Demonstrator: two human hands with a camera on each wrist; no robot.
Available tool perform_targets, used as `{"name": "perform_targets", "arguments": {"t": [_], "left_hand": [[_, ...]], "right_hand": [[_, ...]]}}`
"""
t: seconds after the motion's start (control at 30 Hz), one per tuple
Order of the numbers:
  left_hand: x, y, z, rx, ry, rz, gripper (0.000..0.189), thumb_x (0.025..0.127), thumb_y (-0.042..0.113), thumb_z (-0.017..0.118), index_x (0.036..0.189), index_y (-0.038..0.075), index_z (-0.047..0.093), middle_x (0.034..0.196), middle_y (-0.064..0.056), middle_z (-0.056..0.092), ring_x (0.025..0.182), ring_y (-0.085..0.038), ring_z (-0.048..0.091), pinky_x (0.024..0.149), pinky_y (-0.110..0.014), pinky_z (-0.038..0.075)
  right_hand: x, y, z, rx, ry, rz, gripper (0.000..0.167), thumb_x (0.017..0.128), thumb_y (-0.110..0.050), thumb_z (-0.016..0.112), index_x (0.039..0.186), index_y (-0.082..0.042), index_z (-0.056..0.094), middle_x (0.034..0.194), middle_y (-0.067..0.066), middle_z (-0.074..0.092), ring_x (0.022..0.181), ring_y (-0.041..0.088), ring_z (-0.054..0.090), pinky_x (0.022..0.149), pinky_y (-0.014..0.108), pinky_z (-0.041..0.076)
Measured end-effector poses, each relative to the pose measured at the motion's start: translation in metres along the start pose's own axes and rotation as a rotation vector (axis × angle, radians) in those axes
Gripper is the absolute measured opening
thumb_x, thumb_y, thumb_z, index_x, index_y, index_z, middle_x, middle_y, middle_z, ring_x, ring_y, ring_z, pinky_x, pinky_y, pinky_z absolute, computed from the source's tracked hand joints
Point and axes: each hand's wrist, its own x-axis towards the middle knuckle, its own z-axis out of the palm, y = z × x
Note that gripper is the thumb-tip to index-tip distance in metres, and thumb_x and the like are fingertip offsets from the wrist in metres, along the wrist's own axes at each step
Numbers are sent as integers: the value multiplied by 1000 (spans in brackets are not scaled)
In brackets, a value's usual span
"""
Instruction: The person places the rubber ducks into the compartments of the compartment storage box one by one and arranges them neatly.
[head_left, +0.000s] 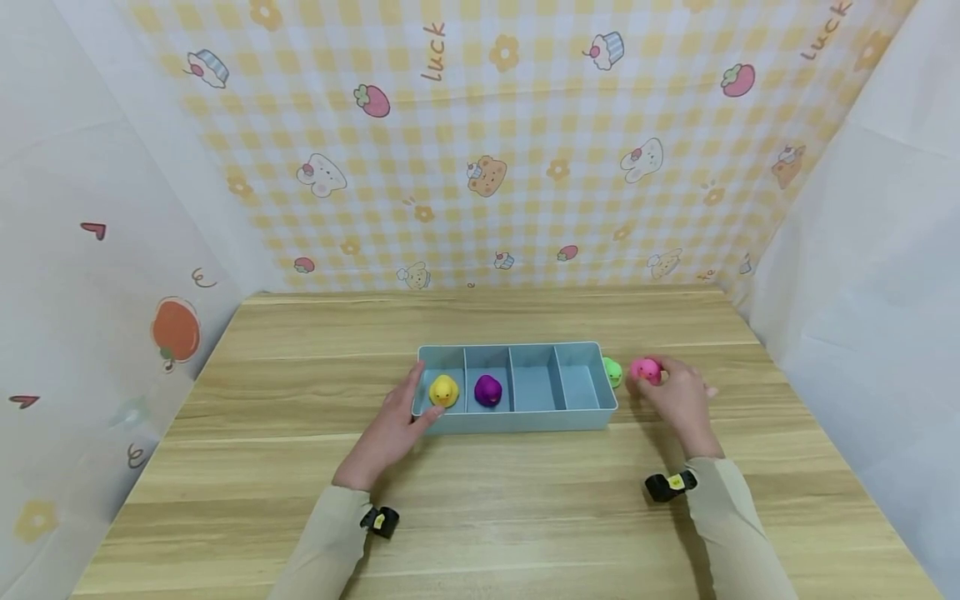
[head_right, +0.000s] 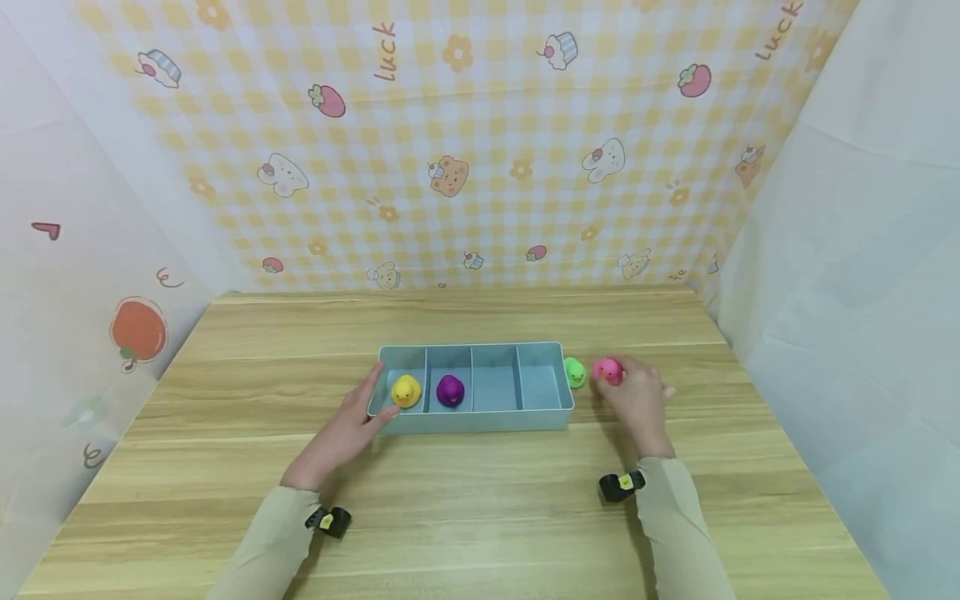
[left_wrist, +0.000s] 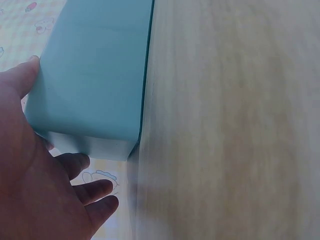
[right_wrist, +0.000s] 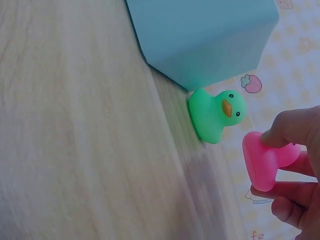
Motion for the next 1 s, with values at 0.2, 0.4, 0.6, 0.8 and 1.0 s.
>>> {"name": "perform_targets", "arguments": {"t": [0.2,0.4,0.6,0.8,1.0], "left_hand": [[1,-2,0,0,3,5,81,97,44,51,155,20,1,161,-9,12,144,-41,15,109,-64,23],[0,-2,0,-5,-1,-2,80,97,43,51,155,22,1,161,-8,11,145,-41,15,109,-64,23],[0,-1,0,-13,-4,4,81,97,46,50,155,21,1,161,-8,11,145,-40,14,109,-64,22],[0,0,0,-21,-9,-4,81,97,46,50,155,22,0,161,-7,10,145,-40,13,110,-64,22],[0,0,0,-24,-11,-14,80,97,43,51,155,22,0,161,-8,11,145,-40,13,109,-64,22]], "right_hand": [[-1,-4,-4,17,9,-23,44,85,-20,67,123,0,59,125,28,58,109,46,48,90,72,17],[-4,-10,-6,39,12,-56,42,85,-17,66,123,2,59,121,27,59,97,39,51,85,58,30],[-6,-16,-8,52,23,-81,42,84,-14,66,122,4,59,119,29,60,98,41,53,83,57,33],[-8,-21,-9,50,35,-103,40,84,-17,69,119,1,62,113,26,63,95,39,53,82,57,28],[-8,-27,-9,56,30,-153,38,83,-18,72,116,-1,65,110,23,66,93,38,56,78,47,30]]}}
